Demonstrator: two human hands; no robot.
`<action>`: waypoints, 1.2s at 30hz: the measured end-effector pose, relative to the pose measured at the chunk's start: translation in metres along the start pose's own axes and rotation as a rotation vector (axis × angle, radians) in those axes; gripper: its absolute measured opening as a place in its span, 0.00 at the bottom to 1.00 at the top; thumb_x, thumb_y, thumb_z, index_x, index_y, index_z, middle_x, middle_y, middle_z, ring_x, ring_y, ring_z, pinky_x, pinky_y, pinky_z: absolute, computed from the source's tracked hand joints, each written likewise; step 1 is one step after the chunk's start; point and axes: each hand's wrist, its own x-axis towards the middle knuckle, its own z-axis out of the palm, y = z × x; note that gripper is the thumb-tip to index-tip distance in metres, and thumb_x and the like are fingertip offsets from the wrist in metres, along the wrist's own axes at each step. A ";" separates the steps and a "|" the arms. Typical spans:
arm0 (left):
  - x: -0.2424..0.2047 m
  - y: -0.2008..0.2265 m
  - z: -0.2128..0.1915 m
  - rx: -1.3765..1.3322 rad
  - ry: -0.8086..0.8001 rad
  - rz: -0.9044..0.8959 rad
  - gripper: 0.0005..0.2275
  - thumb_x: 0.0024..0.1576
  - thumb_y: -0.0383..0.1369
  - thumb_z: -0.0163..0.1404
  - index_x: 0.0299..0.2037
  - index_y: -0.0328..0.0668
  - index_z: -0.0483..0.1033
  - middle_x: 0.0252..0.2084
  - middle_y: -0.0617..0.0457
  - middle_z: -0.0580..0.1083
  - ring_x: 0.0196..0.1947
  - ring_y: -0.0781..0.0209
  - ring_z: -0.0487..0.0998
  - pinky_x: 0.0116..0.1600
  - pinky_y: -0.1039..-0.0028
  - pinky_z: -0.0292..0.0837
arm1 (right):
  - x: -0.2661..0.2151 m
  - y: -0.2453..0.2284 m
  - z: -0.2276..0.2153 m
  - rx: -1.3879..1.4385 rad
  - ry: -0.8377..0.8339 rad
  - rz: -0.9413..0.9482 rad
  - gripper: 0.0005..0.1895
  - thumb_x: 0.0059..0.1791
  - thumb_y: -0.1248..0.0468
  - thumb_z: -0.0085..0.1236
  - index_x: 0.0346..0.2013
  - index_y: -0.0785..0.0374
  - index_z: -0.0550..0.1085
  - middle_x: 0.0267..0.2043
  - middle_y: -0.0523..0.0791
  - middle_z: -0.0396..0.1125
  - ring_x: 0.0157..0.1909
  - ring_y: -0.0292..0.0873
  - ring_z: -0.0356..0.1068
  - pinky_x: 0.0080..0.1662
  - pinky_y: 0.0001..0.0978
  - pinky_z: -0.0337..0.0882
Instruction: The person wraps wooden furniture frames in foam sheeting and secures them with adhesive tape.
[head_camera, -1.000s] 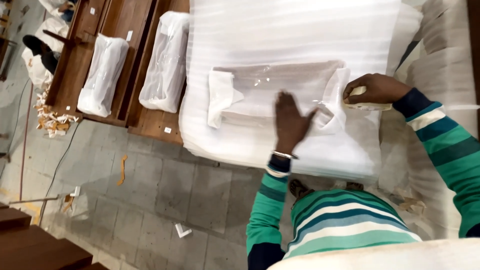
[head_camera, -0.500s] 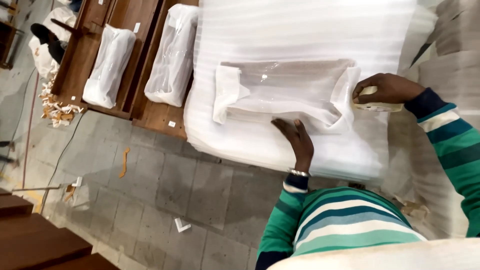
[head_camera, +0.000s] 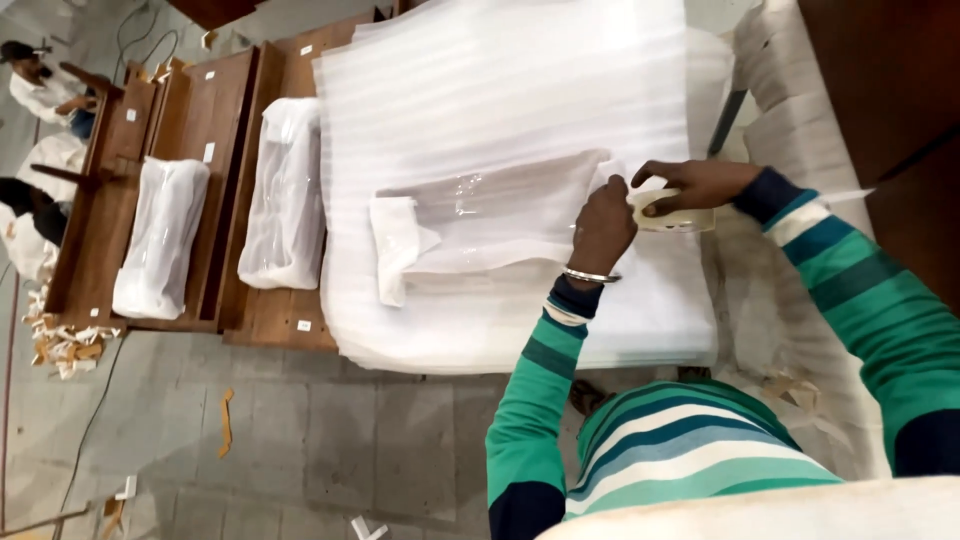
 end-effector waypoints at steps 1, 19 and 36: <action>-0.003 0.001 0.001 0.032 0.002 -0.012 0.10 0.55 0.23 0.54 0.44 0.33 0.68 0.37 0.35 0.76 0.40 0.35 0.79 0.42 0.51 0.75 | 0.002 -0.006 0.008 -0.306 0.045 0.174 0.37 0.48 0.41 0.59 0.68 0.50 0.62 0.50 0.52 0.76 0.53 0.54 0.75 0.53 0.48 0.74; 0.035 -0.005 0.036 0.266 -0.197 -0.092 0.10 0.53 0.36 0.61 0.36 0.36 0.81 0.35 0.38 0.79 0.35 0.41 0.83 0.38 0.58 0.80 | 0.006 0.053 0.042 -0.043 0.325 0.200 0.19 0.52 0.53 0.59 0.55 0.54 0.80 0.51 0.50 0.77 0.49 0.52 0.77 0.53 0.42 0.74; 0.029 -0.014 0.043 0.236 -0.207 -0.105 0.07 0.48 0.33 0.61 0.30 0.37 0.81 0.32 0.37 0.79 0.35 0.38 0.82 0.37 0.57 0.80 | -0.043 -0.012 0.095 -0.418 0.836 0.208 0.11 0.50 0.53 0.62 0.44 0.49 0.84 0.36 0.47 0.77 0.36 0.52 0.76 0.41 0.46 0.75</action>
